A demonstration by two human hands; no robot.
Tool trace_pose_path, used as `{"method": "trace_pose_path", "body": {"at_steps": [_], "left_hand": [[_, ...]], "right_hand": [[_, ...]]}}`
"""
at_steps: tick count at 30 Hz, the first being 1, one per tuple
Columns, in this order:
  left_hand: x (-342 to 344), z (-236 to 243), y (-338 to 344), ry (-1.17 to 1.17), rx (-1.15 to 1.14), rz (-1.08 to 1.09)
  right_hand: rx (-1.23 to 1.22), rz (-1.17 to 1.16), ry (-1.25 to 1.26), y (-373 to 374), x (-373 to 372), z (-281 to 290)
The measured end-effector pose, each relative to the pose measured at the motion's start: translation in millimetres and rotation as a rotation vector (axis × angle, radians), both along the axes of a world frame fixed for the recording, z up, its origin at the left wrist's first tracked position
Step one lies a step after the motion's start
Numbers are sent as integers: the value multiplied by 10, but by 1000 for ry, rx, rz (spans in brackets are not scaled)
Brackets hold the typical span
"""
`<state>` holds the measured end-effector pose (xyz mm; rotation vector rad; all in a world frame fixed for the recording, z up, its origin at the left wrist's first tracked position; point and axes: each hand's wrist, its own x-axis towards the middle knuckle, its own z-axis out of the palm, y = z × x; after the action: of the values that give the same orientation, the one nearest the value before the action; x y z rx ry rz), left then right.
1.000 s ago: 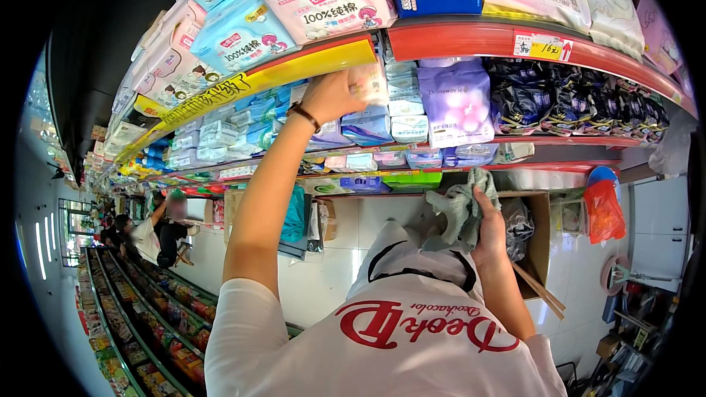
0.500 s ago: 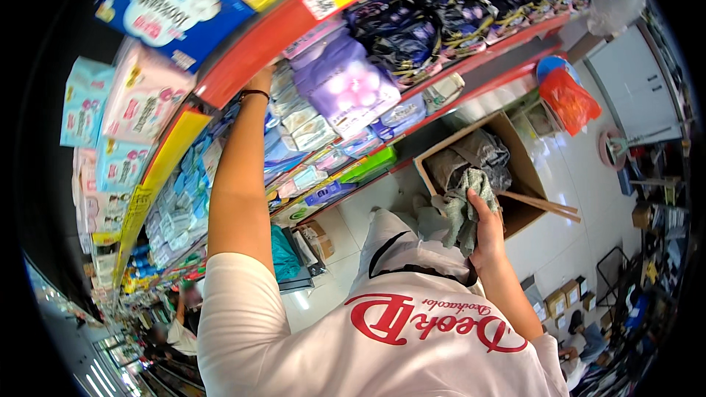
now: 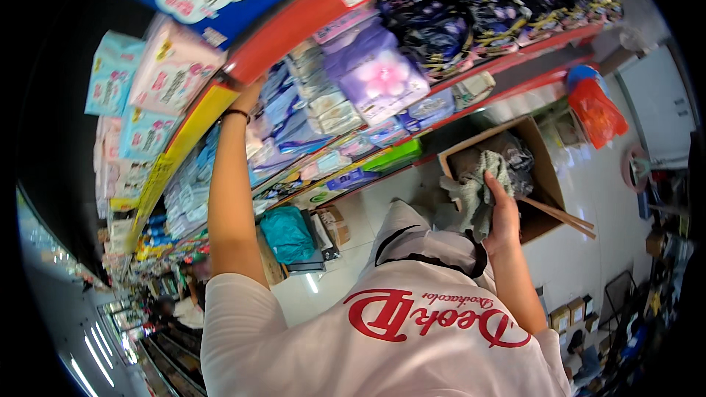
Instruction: The person sits on the floor in a store aisle and wipes the front edge of a shelf stocked with packaged goods using a cloth. They repeatedly pick up packages, wipe them, and place them back on the shelf.
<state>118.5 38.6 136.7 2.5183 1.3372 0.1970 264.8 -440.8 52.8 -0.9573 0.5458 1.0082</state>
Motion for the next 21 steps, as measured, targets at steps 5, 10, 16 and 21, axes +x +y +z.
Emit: {"method": "trace_pose_path", "body": {"at_steps": [5,10,16,21], "left_hand": [[-1280,-280,111,324,4,250],[-1363,-553,-379,-217,10,280],[-224,-267,-1475,-580,181,128],[306,-327,-1340,-704,361,136]], "right_hand": [[51,96,-22,242,67,-13],[98,214,-15,436,33,14],[133,306,23,585,44,-25],[151,309,-3,575,25,97]]}}
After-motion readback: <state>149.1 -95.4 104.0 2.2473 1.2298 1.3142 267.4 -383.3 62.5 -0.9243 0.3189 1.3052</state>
